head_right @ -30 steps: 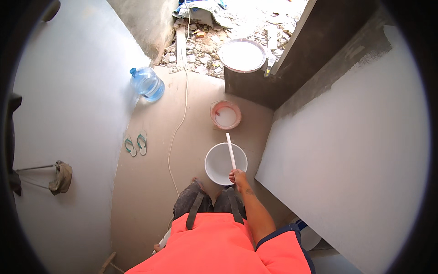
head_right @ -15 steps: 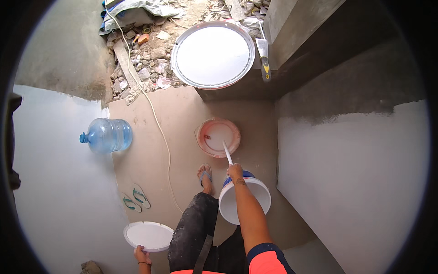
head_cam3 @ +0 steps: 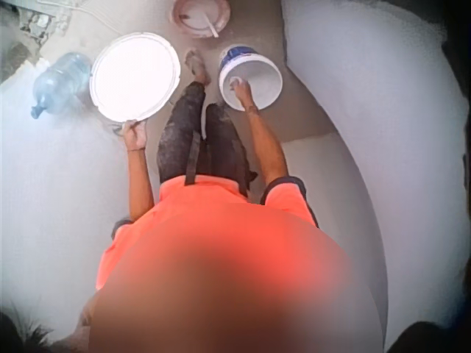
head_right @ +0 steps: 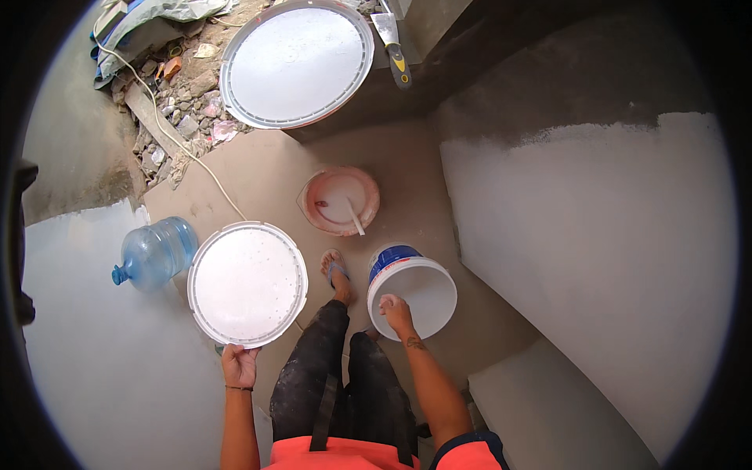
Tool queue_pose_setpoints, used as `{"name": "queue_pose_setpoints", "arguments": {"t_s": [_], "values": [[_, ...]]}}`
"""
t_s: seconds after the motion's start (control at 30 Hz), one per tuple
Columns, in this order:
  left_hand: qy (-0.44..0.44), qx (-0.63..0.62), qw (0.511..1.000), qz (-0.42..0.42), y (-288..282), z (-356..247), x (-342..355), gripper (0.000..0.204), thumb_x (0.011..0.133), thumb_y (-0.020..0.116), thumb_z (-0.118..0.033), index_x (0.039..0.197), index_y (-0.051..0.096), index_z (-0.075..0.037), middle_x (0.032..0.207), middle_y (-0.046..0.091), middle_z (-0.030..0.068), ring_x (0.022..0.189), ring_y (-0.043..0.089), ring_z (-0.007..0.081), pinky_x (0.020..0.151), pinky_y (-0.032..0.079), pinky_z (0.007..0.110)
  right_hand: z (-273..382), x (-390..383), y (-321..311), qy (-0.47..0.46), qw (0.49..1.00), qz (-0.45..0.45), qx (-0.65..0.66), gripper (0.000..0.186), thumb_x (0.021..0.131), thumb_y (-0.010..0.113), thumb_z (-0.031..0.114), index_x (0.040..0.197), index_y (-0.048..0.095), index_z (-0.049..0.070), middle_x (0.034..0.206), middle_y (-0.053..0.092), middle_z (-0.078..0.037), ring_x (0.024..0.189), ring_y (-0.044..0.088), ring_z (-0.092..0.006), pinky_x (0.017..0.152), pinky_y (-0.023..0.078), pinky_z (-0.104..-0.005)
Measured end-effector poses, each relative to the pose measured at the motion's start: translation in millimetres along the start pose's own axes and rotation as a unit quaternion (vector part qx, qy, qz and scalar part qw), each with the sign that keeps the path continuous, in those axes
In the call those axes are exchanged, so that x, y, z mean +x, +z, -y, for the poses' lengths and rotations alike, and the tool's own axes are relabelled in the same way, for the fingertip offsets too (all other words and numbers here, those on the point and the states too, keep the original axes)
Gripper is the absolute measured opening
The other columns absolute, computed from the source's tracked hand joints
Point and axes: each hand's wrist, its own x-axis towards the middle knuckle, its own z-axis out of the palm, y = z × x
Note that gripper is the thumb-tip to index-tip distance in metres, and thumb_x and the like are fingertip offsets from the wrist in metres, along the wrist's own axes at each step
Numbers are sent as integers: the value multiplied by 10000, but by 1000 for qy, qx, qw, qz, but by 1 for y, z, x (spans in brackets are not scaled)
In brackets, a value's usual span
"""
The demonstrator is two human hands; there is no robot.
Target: The person opens paint buckets, retrieves a stir stick, and stirs white paint in a bucket. They then pour some paint into a second bucket and continue stirring. The person also briefly handles a bag hanging on the wall.
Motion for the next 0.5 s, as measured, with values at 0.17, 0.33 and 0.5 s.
{"name": "queue_pose_setpoints", "arguments": {"t_s": [0.17,0.33,0.5], "values": [[-68,23,993,95,14,53,2,548,789,504,50,1332,432,41,1332,550,181,1239,540,342,1048,454,565,-51,-78,-19,60,992,-39,100,337,967,555,246,1168,629,-14,931,690,-75,778,659,-139,723,509,-270],[-106,47,987,110,24,88,19,438,798,536,34,1234,500,21,1270,585,149,1182,569,312,1028,466,527,-110,-157,-8,111,971,-67,203,355,970,559,266,1201,619,3,946,686,-66,800,655,-146,762,509,-283],[-152,57,977,139,53,129,109,424,773,550,36,1195,530,11,1252,592,136,1183,558,318,1079,428,535,-148,-222,12,199,947,-82,240,376,958,580,257,1228,607,-4,951,688,-73,830,665,-151,777,511,-285]]}}
